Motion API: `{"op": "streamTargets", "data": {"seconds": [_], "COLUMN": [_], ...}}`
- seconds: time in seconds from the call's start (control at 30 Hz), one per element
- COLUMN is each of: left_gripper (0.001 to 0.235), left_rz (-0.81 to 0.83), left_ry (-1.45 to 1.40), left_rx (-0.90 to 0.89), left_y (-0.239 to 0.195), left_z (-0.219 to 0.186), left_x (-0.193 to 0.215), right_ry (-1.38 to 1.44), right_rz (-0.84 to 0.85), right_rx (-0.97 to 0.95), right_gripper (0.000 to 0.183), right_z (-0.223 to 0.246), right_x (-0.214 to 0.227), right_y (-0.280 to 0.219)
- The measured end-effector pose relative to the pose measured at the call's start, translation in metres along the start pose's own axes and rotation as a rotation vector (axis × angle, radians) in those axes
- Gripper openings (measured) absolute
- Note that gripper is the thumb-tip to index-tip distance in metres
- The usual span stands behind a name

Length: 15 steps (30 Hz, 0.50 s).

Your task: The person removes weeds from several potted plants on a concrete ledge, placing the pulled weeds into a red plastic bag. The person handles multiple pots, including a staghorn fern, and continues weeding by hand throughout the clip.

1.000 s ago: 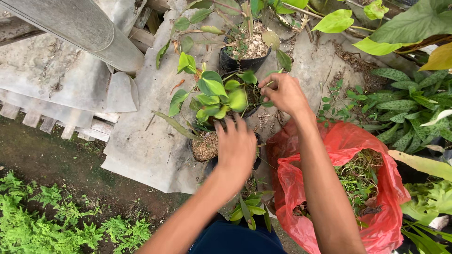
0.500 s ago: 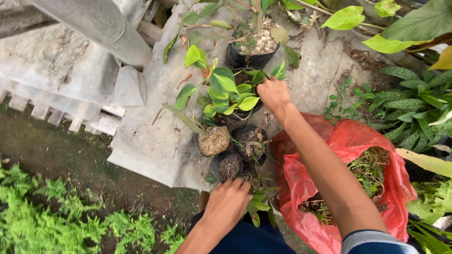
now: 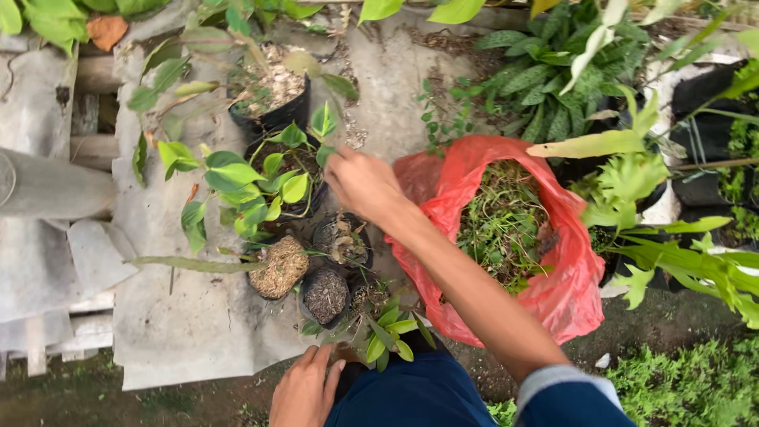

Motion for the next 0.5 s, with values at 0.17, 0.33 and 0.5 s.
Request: {"op": "streamTargets", "data": {"seconds": [0.17, 0.33, 0.5], "left_gripper": [0.041, 0.039, 0.036], "left_rz": [0.092, 0.050, 0.018], "left_ry": [0.050, 0.077, -0.002], "left_rx": [-0.043, -0.185, -0.324], "left_y": [0.001, -0.003, -0.005], "left_z": [-0.003, -0.007, -0.030], "left_x": [0.009, 0.010, 0.020], "right_ry": [0.486, -0.206, 0.139], "right_rz": [-0.266, -0.310, -0.336], "right_rx": [-0.365, -0.282, -0.640], "right_gripper": [0.018, 0.038, 0.041], "right_z": [-0.036, -0.062, -0.073], "right_x": [0.113, 0.135, 0.125], "right_y": [-0.142, -0.242, -0.308]}}
Point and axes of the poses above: each hand's wrist, its own y-axis towards the middle knuckle, its own x-axis out of the back of the hand, z = x × y, the point moved 1 cm from there along y, towards the middle knuckle, and after that the axes turned 3 degrees about -y, right-handed, at the moved point
